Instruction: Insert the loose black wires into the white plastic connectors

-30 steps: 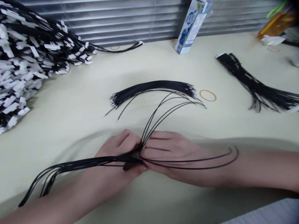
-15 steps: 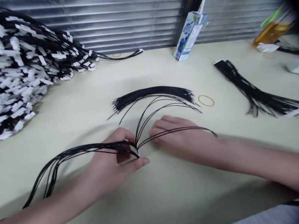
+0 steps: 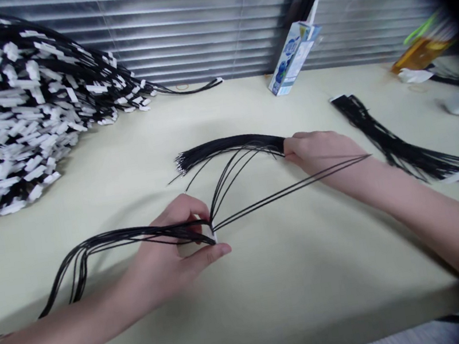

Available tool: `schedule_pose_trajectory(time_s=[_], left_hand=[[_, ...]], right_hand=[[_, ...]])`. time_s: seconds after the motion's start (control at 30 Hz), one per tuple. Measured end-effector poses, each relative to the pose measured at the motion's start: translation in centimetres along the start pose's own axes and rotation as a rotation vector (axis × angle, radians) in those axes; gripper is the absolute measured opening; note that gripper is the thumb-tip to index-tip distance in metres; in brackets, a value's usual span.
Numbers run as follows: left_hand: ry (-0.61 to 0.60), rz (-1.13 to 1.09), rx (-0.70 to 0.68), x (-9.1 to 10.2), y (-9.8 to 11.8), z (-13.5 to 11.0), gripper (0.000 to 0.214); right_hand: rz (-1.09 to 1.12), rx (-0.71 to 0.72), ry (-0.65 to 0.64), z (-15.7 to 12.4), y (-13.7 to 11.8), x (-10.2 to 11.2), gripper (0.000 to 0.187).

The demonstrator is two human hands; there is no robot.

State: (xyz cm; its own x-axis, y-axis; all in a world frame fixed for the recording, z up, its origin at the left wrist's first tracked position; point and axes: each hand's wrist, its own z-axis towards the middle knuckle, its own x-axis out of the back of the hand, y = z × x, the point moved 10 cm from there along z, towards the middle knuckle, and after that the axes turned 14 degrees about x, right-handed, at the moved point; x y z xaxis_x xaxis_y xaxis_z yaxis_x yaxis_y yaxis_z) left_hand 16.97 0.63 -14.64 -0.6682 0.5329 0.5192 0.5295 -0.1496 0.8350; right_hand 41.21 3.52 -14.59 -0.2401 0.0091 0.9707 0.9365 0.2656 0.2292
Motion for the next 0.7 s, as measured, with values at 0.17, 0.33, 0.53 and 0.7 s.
schedule_pose_trajectory(time_s=[0.17, 0.33, 0.53, 0.7], left_hand=[[-0.014, -0.009, 0.015, -0.1, -0.1, 0.3, 0.026], [-0.021, -0.019, -0.005, -0.2, 0.2, 0.1, 0.026], [-0.058, -0.024, 0.021, -0.5, -0.1, 0.0, 0.026], [-0.147, 0.054, 0.058, -1.4, -0.3, -0.3, 0.025]], right_hand=[[0.081, 0.0, 0.016, 0.3, 0.6, 0.0, 0.015], [0.324, -0.079, 0.147, 0.7, 2.1, 0.0, 0.01], [0.714, -0.082, 0.129, 1.2, 2.6, -1.3, 0.015], [0.876, -0.063, 0.096, 1.3, 2.0, -2.2, 0.013]])
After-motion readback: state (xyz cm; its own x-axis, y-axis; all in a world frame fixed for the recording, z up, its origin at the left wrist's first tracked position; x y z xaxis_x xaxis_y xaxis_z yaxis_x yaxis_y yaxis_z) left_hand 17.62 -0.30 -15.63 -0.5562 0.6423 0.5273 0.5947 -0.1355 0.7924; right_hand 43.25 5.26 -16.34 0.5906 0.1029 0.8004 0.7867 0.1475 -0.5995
